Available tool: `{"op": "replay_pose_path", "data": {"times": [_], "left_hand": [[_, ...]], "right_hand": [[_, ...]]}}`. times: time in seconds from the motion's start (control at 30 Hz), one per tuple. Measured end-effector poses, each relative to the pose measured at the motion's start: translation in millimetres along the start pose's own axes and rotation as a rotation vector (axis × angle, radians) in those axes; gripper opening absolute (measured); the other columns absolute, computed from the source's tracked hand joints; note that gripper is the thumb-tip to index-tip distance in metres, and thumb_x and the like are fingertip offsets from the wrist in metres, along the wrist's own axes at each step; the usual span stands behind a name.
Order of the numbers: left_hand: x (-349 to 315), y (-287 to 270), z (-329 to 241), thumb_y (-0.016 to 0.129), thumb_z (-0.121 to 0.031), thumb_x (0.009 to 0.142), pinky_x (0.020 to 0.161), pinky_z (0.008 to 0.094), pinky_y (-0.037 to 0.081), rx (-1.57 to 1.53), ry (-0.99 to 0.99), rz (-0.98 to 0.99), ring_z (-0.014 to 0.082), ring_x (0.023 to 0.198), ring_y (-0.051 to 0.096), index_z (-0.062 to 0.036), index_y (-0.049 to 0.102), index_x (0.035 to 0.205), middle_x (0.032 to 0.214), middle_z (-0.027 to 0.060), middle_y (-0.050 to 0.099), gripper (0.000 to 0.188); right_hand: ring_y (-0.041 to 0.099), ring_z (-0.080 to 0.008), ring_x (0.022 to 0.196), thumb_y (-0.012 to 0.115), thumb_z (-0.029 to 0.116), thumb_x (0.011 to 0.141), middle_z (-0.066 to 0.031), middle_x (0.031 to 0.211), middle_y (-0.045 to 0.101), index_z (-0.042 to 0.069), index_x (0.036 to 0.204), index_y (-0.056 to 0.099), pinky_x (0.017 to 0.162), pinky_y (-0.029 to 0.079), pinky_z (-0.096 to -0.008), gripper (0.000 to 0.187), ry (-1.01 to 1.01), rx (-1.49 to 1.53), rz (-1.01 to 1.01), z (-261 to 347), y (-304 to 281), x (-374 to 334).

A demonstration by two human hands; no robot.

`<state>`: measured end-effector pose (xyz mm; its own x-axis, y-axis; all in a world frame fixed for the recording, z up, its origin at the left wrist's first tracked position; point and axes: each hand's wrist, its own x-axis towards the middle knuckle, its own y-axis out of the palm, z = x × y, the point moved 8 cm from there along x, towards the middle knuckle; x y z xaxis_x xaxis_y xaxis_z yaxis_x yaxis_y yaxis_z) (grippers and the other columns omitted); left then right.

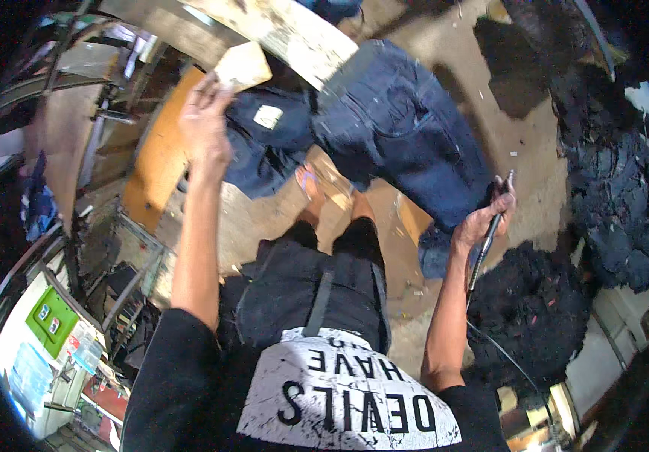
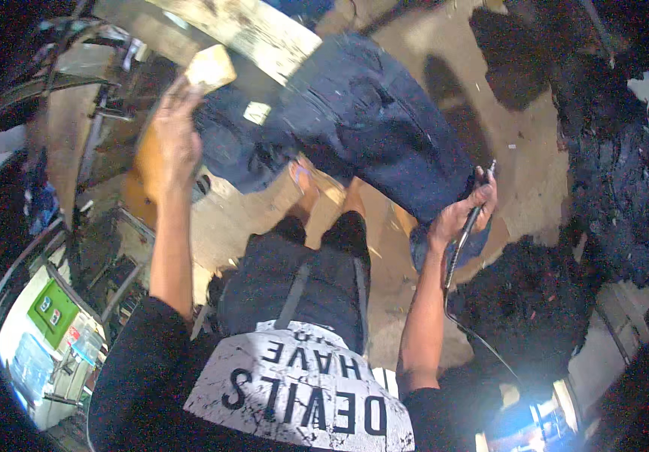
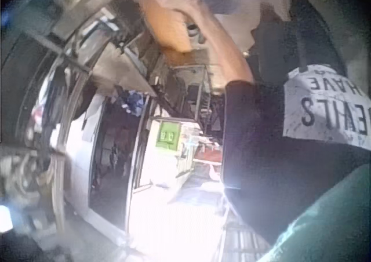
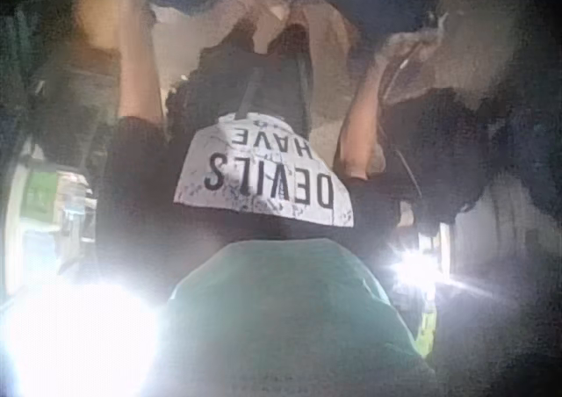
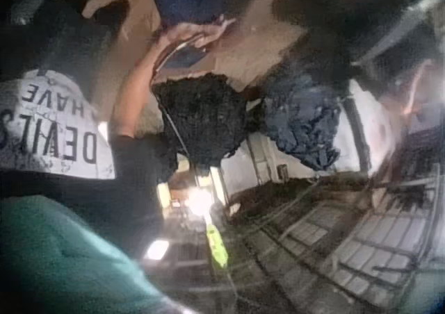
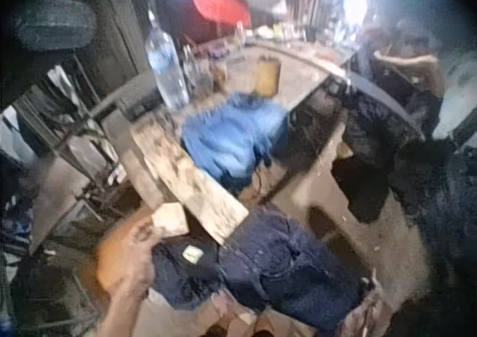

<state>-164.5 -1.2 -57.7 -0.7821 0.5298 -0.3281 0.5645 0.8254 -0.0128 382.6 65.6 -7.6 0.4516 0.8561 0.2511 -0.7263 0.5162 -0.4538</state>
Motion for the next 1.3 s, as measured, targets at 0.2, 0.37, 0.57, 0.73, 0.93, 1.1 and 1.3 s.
{"op": "replay_pose_path", "data": {"times": [0.2,0.37,0.57,0.73,0.93,1.1,1.3], "left_hand": [[88,51,-53,0.076,0.004,0.088,0.072,0.0322,0.061,0.028,0.344,-0.019,0.0184,0.088,0.073,0.0037,0.064,0.124,0.11,0.0126,0.074,0.038],[123,66,-82,0.08,-0.007,0.077,0.096,0.0448,0.054,0.663,0.498,-0.212,0.0307,0.115,0.066,0.0038,0.062,0.128,0.118,0.0221,0.068,0.055],[36,68,-100,0.088,-0.028,0.08,0.114,0.0602,0.033,0.744,0.725,-0.246,0.0451,0.137,0.041,0.0021,0.048,0.142,0.137,0.0257,0.051,0.079],[-181,125,-48,0.082,-0.021,0.083,0.115,0.0546,0.039,0.509,0.939,0.428,0.0429,0.133,0.054,-0.0026,0.066,0.126,0.139,0.0222,0.059,0.049],[-218,187,21,0.068,-0.051,0.097,0.13,0.0529,0.024,1.001,1.064,0.651,0.0336,0.16,0.032,-0.0209,0.047,0.161,0.172,0.0112,0.036,0.074],[-112,181,-11,0.064,-0.032,0.102,0.127,0.0539,0.03,1.15,1.081,0.611,0.0369,0.155,0.04,-0.0206,0.054,0.156,0.167,0.0139,0.046,0.057],[-179,242,-45,0.076,-0.025,0.094,0.12,0.0562,0.038,0.944,1.28,0.507,0.0394,0.142,0.05,-0.0075,0.063,0.14,0.147,0.023,0.058,0.051]], "right_hand": [[0.067,-0.0258,0.115,0.048,0.039,0.116,-0.0163,0.125,0.072,-0.003,0.135,0.065,0.106,0.05,-0.0398,0.049,-0.065,-0.182,0.026,-10,3,6],[0.07,-0.0245,0.114,0.057,0.024,0.112,-0.0168,0.126,0.074,-0.002,0.125,0.073,0.102,0.054,-0.0371,0.033,-0.086,-0.04,0.031,-16,3,8],[0.072,-0.0324,0.112,0.056,0.035,0.112,-0.0189,0.122,0.075,0.002,0.125,0.074,0.099,0.055,-0.0419,0.04,-0.22,-0.113,-0.006,-11,-3,7],[0.072,-0.0282,0.112,0.054,0.04,0.113,-0.0165,0.118,0.077,0.001,0.121,0.075,0.101,0.053,-0.0398,0.045,-0.048,0.036,0.148,-18,-11,8],[0.067,-0.0363,0.127,0.08,0.029,0.096,-0.0193,0.128,0.073,0.003,0.118,0.073,0.111,0.049,-0.0463,0.035,-0.335,-0.004,0.575,10,-40,10],[0.06,-0.04,0.138,0.09,0.014,0.082,-0.022,0.142,0.066,0.009,0.118,0.072,0.117,0.047,-0.0491,0.041,-0.446,0.135,0.744,27,13,7],[0.071,-0.0291,0.117,0.074,0.015,0.099,-0.0173,0.116,0.076,0.002,0.111,0.076,0.113,0.048,-0.0451,0.018,-0.318,0.4,0.628,7,34,32]]}}
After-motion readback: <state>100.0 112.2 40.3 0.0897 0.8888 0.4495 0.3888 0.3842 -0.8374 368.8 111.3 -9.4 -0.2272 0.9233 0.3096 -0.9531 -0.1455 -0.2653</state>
